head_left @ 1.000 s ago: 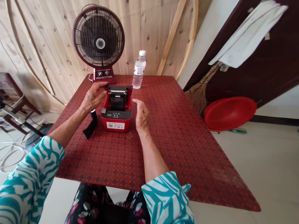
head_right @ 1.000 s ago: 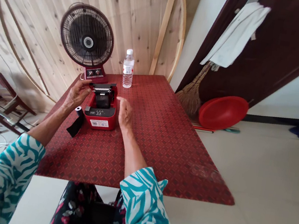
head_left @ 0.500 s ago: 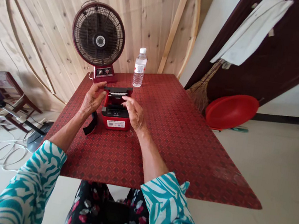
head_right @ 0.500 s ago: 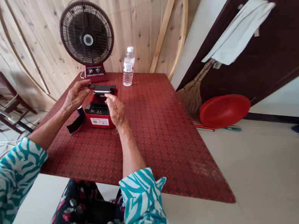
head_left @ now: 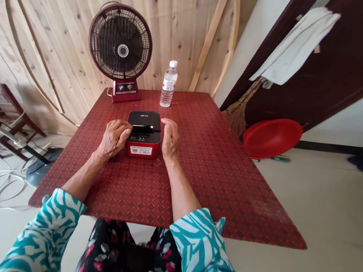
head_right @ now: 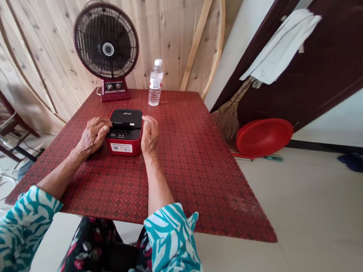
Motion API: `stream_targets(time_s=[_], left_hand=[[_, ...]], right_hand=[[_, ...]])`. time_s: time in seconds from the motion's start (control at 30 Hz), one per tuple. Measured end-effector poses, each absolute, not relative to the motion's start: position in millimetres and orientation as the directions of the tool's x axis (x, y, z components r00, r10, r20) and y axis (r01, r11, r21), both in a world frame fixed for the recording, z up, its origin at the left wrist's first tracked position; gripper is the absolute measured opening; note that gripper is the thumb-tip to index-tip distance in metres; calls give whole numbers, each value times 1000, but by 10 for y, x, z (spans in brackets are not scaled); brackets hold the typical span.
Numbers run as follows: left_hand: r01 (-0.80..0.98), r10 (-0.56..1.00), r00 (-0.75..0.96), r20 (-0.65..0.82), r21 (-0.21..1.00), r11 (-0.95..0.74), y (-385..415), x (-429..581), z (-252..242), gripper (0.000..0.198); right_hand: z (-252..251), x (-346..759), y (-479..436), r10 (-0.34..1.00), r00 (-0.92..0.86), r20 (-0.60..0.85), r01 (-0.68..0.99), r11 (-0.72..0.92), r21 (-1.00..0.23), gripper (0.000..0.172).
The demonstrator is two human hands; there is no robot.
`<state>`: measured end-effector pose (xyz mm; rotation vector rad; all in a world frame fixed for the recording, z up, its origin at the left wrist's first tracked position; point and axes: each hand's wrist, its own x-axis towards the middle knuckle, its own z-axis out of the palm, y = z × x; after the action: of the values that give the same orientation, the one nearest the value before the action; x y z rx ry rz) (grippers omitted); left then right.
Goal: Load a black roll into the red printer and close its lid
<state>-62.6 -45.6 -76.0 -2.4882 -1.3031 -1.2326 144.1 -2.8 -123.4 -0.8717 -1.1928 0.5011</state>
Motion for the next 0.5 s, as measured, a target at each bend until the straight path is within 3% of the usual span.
stream_targets(time_s=[0.23,0.4,0.5], left_hand=[[696,655,331,679,293,-655,-414,-635,-734,48],[514,782,183,596,621,-592,-409,-773,-751,40],[478,797,18,604,695,-538,-409,-890,-796,38]], right_hand=[[-1404,1435,-55,744,211,634,188,606,-773,52],[-1463,1396,-51,770,262,582,126,570,-812,54],[-1515,1368,-34,834,321,448,20,467,-884,58]])
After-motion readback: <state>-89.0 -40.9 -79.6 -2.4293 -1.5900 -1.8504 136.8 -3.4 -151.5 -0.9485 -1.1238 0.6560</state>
